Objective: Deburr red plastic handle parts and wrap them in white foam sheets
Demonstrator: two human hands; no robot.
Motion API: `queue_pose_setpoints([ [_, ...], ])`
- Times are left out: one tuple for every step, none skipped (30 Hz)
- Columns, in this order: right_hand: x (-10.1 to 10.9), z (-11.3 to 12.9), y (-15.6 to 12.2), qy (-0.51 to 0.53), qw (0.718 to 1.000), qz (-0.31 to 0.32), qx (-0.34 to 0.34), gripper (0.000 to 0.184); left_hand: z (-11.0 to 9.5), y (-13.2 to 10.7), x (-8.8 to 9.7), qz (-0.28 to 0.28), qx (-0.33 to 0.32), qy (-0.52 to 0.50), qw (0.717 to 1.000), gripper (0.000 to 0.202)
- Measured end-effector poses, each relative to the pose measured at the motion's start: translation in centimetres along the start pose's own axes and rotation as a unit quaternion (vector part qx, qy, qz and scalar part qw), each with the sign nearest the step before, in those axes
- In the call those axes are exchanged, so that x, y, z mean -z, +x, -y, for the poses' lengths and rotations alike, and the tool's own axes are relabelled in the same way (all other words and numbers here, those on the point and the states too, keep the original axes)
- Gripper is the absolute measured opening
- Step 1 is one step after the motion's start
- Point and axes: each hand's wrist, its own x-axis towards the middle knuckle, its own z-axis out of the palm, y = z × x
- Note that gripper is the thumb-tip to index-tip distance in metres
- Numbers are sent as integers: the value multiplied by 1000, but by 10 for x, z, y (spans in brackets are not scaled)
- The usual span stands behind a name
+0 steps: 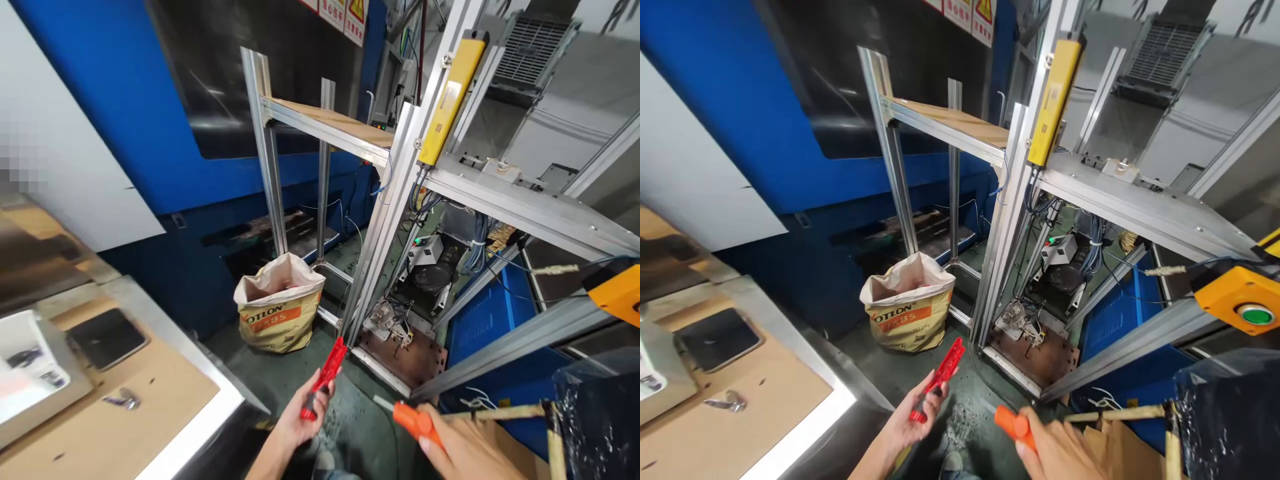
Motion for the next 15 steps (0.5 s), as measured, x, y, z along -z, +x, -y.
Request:
queue_pose_setpoints([
  [5, 5, 1, -5, 1000, 18, -7, 48, 3, -2, 4, -7, 7, 34, 999, 17],
  [10, 11, 3, -11, 999, 48, -6, 50, 6, -5, 9, -13, 8, 70, 997, 22],
  [16, 17, 6, -16, 997, 78, 4, 51, 8, -8, 12, -19, 4, 107, 994, 25],
  [22, 23, 10, -21, 995, 98, 19, 49, 11, -10, 16, -26, -7, 145, 989, 28],
  [27, 29, 14, -27, 994, 105, 33, 47, 13, -12, 19, -34, -23, 185, 982, 30],
  [31, 35, 19, -36, 994, 94, 41, 46, 14, -14, 21, -42, -48, 225, 972, 30],
  [35, 40, 24, -49, 995, 78, 43, 46, 14, -16, 23, -49, -83, 264, 960, 30],
  [37, 45, 28, -60, 995, 64, 47, 46, 14, -17, 25, -54, -126, 305, 943, 33],
  [39, 49, 33, -67, 994, 69, 60, 45, 12, -18, 27, -58, -175, 346, 920, 38],
  [40, 52, 36, -72, 990, 92, 81, 43, 10, -19, 28, -62, -226, 387, 892, 44],
  [41, 55, 40, -72, 985, 119, 103, 41, 7, -20, 30, -67, -276, 429, 858, 49],
  [41, 58, 43, -72, 982, 136, 114, 39, 4, -22, 33, -75, -319, 469, 820, 52],
  [41, 59, 46, -72, 982, 134, 114, 40, 1, -24, 35, -86, -353, 508, 781, 53],
  [41, 60, 49, -75, 985, 116, 103, 42, -2, -25, 38, -98, -380, 543, 742, 52],
  [41, 61, 52, -79, 988, 94, 91, 43, -3, -27, 41, -111, -400, 574, 706, 50],
])
